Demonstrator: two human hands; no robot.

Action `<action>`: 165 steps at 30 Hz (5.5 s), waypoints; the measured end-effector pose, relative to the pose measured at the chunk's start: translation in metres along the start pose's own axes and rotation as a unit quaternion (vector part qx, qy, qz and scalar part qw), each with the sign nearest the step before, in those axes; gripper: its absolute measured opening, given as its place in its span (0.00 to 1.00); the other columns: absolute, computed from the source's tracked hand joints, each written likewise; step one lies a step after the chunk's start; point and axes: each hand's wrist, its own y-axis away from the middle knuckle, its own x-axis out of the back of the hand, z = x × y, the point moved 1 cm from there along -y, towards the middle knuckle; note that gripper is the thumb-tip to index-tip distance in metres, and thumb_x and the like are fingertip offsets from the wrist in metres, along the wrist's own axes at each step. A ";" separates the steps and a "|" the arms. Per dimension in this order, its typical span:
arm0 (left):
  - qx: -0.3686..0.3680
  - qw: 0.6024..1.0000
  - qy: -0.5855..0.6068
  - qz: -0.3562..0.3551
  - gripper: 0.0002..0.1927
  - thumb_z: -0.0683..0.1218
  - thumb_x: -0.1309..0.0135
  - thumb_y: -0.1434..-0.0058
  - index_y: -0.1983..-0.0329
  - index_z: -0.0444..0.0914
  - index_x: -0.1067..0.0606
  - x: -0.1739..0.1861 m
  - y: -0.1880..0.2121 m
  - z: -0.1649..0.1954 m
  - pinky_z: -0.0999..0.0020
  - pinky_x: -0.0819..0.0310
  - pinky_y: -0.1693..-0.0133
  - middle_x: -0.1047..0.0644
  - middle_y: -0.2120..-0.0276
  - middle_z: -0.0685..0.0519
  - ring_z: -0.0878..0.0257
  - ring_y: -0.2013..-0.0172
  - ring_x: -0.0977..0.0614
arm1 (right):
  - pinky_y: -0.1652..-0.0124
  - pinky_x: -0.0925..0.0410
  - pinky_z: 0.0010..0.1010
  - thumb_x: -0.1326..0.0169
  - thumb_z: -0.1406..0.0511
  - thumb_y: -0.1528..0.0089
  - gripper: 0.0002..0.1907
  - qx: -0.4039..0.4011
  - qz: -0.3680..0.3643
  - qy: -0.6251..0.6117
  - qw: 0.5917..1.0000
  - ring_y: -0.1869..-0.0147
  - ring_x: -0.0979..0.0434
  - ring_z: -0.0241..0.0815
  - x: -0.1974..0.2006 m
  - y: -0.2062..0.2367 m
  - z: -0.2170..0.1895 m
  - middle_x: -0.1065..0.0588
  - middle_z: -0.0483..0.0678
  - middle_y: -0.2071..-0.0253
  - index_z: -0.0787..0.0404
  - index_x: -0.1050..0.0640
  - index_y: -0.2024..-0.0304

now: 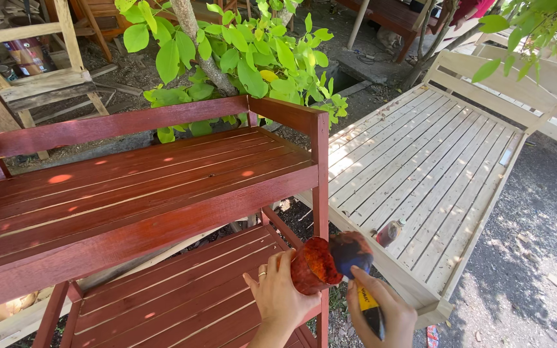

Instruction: The person paints a wooden shelf with reddish-brown paint using a brush. They hold a small container of paint in one hand and apply the paint to the vertical supports and shelves of the unit.

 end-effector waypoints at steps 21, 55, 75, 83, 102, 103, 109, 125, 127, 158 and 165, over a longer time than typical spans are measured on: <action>0.107 0.974 0.062 0.189 0.60 0.64 0.23 0.71 0.32 0.53 0.36 -0.054 -0.026 0.078 0.21 0.59 0.35 0.29 0.40 0.59 0.56 0.41 0.25 | 0.67 0.26 0.21 0.32 0.72 0.44 0.09 0.137 0.079 -0.257 0.953 0.69 0.16 0.33 -0.036 -0.127 0.117 0.18 0.49 0.73 0.66 0.21 0.66; 0.219 0.926 0.084 0.296 0.60 0.62 0.23 0.72 0.32 0.53 0.36 -0.098 -0.023 0.097 0.21 0.58 0.35 0.29 0.40 0.57 0.54 0.40 0.26 | 0.66 0.30 0.24 0.35 0.74 0.39 0.08 0.339 0.107 -0.306 0.883 0.71 0.22 0.35 -0.047 -0.200 0.116 0.22 0.53 0.71 0.66 0.23 0.66; 0.238 0.921 0.074 0.300 0.62 0.63 0.22 0.73 0.32 0.53 0.36 -0.092 -0.023 0.092 0.23 0.54 0.36 0.30 0.39 0.58 0.58 0.40 0.26 | 0.70 0.32 0.26 0.35 0.76 0.40 0.08 0.335 0.106 -0.320 0.880 0.76 0.27 0.38 -0.063 -0.211 0.106 0.25 0.50 0.76 0.66 0.22 0.65; 0.215 0.916 0.089 0.327 0.60 0.62 0.23 0.74 0.33 0.51 0.34 -0.120 -0.013 0.077 0.19 0.57 0.38 0.29 0.39 0.58 0.57 0.41 0.26 | 0.69 0.31 0.25 0.35 0.75 0.40 0.08 0.339 0.095 -0.277 0.894 0.73 0.25 0.37 -0.070 -0.168 0.140 0.24 0.51 0.73 0.64 0.23 0.66; 0.128 0.914 0.117 0.366 0.52 0.58 0.23 0.72 0.41 0.43 0.32 -0.195 0.013 0.019 0.39 0.35 0.40 0.25 0.48 0.53 0.54 0.46 0.23 | 0.73 0.33 0.31 0.35 0.76 0.43 0.10 0.338 0.036 -0.214 0.916 0.75 0.24 0.45 -0.105 -0.053 0.225 0.25 0.51 0.75 0.64 0.24 0.65; 0.129 0.911 0.135 0.369 0.53 0.57 0.23 0.72 0.40 0.43 0.32 -0.201 0.015 0.015 0.43 0.32 0.43 0.26 0.48 0.52 0.53 0.46 0.23 | 0.73 0.33 0.31 0.35 0.76 0.43 0.10 0.337 0.031 -0.212 0.917 0.74 0.24 0.45 -0.107 -0.046 0.230 0.25 0.52 0.74 0.65 0.24 0.65; 0.125 0.904 0.152 0.380 0.51 0.54 0.23 0.72 0.42 0.40 0.32 -0.235 0.036 -0.010 0.54 0.23 0.51 0.26 0.48 0.49 0.50 0.47 0.22 | 0.72 0.32 0.32 0.34 0.75 0.43 0.10 0.329 0.013 -0.199 0.923 0.73 0.23 0.46 -0.120 -0.001 0.263 0.24 0.51 0.73 0.64 0.24 0.64; 0.184 0.887 0.159 0.392 0.51 0.54 0.23 0.71 0.41 0.42 0.31 -0.330 0.074 -0.024 0.51 0.25 0.50 0.26 0.49 0.49 0.49 0.46 0.23 | 0.73 0.32 0.33 0.36 0.72 0.48 0.13 0.293 -0.074 -0.159 0.940 0.74 0.23 0.43 -0.150 0.103 0.377 0.27 0.47 0.75 0.60 0.21 0.61; 0.168 0.883 0.158 0.409 0.50 0.53 0.24 0.72 0.42 0.41 0.31 -0.340 0.080 -0.023 0.51 0.26 0.49 0.25 0.49 0.48 0.49 0.46 0.23 | 0.73 0.32 0.33 0.36 0.71 0.48 0.14 0.284 -0.101 -0.159 0.940 0.74 0.23 0.43 -0.152 0.114 0.391 0.28 0.46 0.75 0.59 0.20 0.59; 0.074 0.888 0.141 0.432 0.53 0.55 0.21 0.66 0.39 0.34 0.34 -0.632 0.160 -0.211 0.53 0.26 0.47 0.26 0.48 0.45 0.47 0.47 0.23 | 0.72 0.33 0.36 0.35 0.72 0.47 0.14 0.306 -0.069 -0.124 0.941 0.72 0.25 0.45 -0.255 0.370 0.605 0.29 0.47 0.73 0.58 0.21 0.60; 0.077 0.877 0.159 0.447 0.50 0.51 0.23 0.67 0.39 0.36 0.33 -0.700 0.174 -0.235 0.54 0.25 0.45 0.26 0.47 0.45 0.48 0.46 0.23 | 0.70 0.31 0.36 0.37 0.72 0.48 0.17 0.303 -0.114 -0.110 0.940 0.70 0.23 0.46 -0.269 0.423 0.655 0.28 0.48 0.72 0.60 0.20 0.56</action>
